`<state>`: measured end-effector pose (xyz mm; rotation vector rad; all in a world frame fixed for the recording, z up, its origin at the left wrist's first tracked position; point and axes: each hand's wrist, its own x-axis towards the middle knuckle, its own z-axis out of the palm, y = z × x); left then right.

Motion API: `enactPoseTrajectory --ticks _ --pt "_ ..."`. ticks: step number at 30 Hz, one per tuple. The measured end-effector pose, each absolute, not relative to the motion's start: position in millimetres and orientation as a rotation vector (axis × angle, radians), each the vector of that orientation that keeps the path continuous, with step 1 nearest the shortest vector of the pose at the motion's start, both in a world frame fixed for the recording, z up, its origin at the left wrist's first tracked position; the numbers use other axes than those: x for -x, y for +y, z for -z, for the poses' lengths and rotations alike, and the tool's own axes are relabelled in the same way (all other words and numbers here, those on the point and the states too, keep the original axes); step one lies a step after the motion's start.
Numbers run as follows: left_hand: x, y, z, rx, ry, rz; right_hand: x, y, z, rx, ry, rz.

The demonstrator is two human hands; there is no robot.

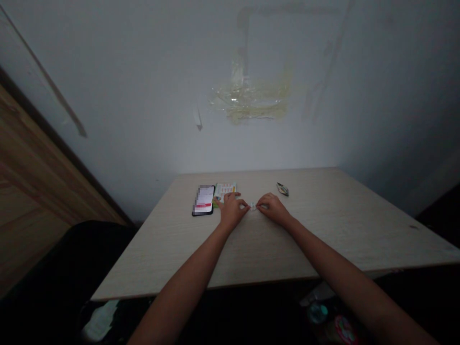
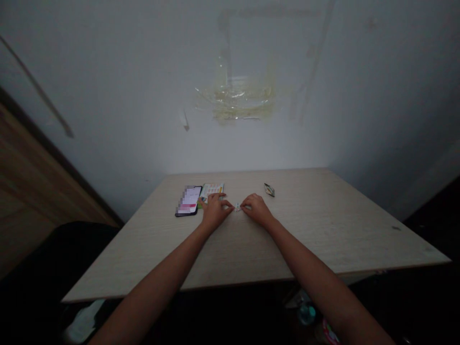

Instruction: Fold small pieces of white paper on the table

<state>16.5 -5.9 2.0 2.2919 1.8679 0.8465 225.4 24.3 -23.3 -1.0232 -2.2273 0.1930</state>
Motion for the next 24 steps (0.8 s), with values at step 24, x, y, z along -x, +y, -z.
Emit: enactPoseTrajectory --ticks 24 --pt "-14.3 -3.9 1.6 -2.338 1.858 -0.773 -223.1 25.0 23.4 1.078 -1.992 -0.462"
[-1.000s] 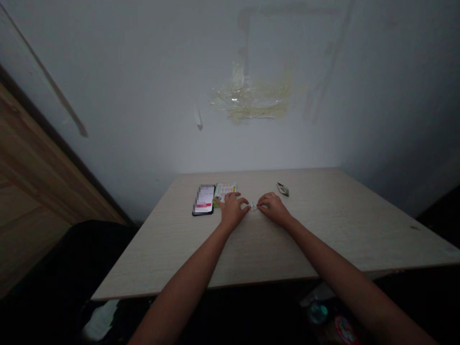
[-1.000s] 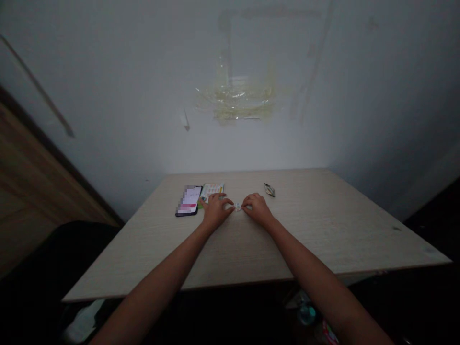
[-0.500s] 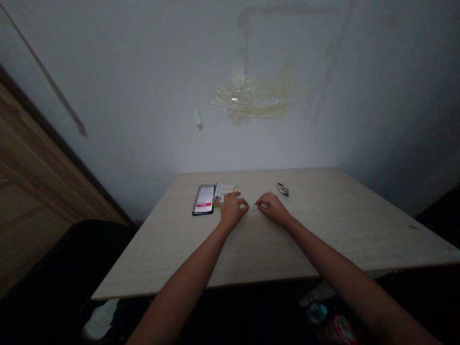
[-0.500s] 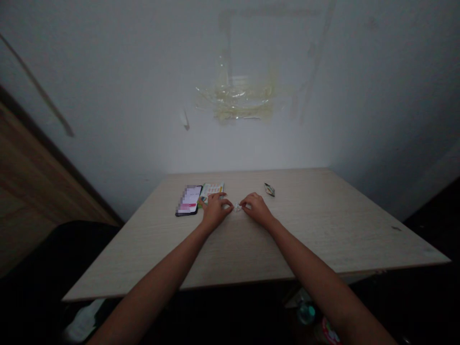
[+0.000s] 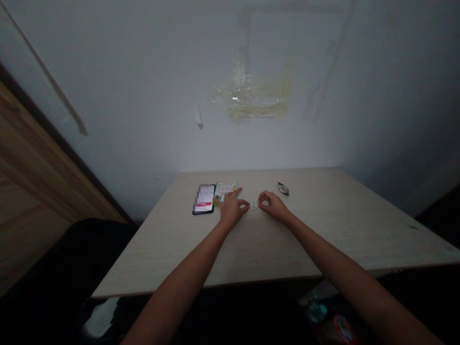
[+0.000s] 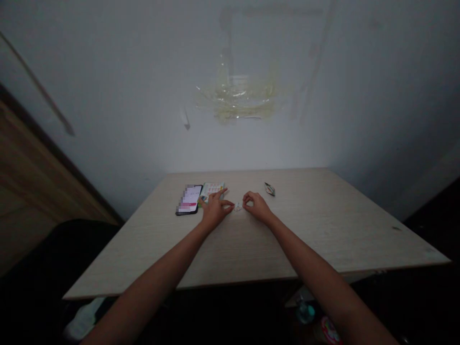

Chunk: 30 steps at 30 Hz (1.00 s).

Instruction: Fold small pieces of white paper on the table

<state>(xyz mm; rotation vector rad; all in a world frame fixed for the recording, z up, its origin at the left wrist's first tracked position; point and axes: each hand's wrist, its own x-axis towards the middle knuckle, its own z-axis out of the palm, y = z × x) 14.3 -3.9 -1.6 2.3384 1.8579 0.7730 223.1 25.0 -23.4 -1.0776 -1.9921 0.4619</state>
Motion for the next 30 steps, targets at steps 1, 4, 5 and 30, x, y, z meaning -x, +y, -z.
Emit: enactPoseTrajectory --ticks 1,4,5,30 --pt "-14.5 -3.8 1.7 -2.333 1.858 -0.763 -222.9 25.5 23.7 1.078 -1.974 -0.492" --pt "-14.7 -3.6 1.5 -2.336 1.856 -0.741 -222.8 26.3 24.2 1.071 -1.964 -0.521" --pt "-14.6 -3.5 1.4 -2.344 1.853 -0.740 -222.8 26.2 24.0 1.072 -1.969 -0.514" --pt "-12.1 -1.1 4.2 -2.439 1.819 -0.613 -220.6 20.5 18.5 1.101 -1.960 -0.691"
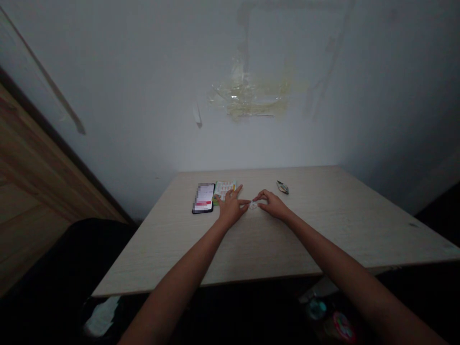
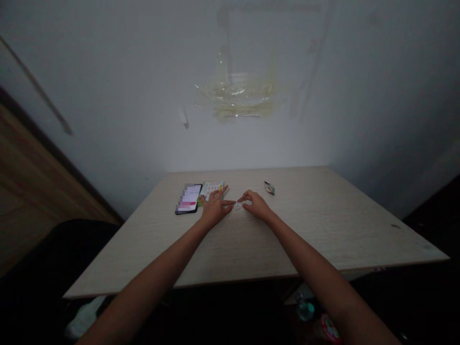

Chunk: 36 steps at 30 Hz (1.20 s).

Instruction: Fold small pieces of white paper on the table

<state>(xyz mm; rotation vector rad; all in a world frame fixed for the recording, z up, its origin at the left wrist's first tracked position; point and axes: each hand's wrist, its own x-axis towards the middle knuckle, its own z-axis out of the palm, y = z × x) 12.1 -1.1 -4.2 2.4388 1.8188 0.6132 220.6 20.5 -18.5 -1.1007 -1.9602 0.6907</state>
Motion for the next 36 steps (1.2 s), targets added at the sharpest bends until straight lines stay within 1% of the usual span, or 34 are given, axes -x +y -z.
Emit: enactPoseTrajectory --ticks 8,18,36 --pt "-15 -7 1 -2.423 1.845 -0.597 -218 20 21 1.105 -1.911 -0.685" --pt "-14 2 -1 -2.374 1.822 -0.607 -213 21 24 1.166 -1.913 -0.540" --pt "-10 1 2 -2.423 1.832 -0.538 -213 20 29 1.185 -1.991 -0.455"
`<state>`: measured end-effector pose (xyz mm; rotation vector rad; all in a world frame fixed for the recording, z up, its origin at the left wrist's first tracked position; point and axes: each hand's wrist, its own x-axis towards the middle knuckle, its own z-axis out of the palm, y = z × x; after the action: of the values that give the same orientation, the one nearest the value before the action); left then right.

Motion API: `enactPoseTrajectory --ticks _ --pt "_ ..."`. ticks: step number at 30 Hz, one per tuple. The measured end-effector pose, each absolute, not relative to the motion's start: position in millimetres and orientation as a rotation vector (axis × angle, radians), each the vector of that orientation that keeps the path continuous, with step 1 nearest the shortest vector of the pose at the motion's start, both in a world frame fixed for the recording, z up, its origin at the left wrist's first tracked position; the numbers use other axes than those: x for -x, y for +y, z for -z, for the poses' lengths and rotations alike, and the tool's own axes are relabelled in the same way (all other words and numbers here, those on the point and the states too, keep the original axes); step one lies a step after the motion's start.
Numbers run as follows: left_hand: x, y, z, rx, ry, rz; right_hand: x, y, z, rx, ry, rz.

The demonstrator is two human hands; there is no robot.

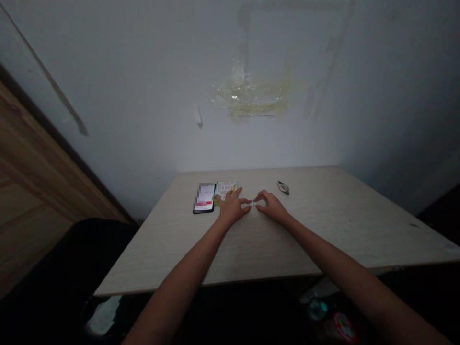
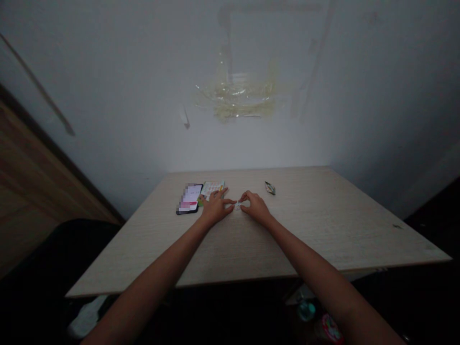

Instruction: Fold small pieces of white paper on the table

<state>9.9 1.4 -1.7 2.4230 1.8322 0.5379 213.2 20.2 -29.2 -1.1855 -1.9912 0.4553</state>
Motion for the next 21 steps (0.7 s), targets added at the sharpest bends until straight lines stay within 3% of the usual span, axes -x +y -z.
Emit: enactPoseTrajectory --ticks 21 --pt "-6.4 1.3 2.5 -2.417 1.824 -0.537 -213.0 14.4 24.5 1.134 -1.996 -0.466"
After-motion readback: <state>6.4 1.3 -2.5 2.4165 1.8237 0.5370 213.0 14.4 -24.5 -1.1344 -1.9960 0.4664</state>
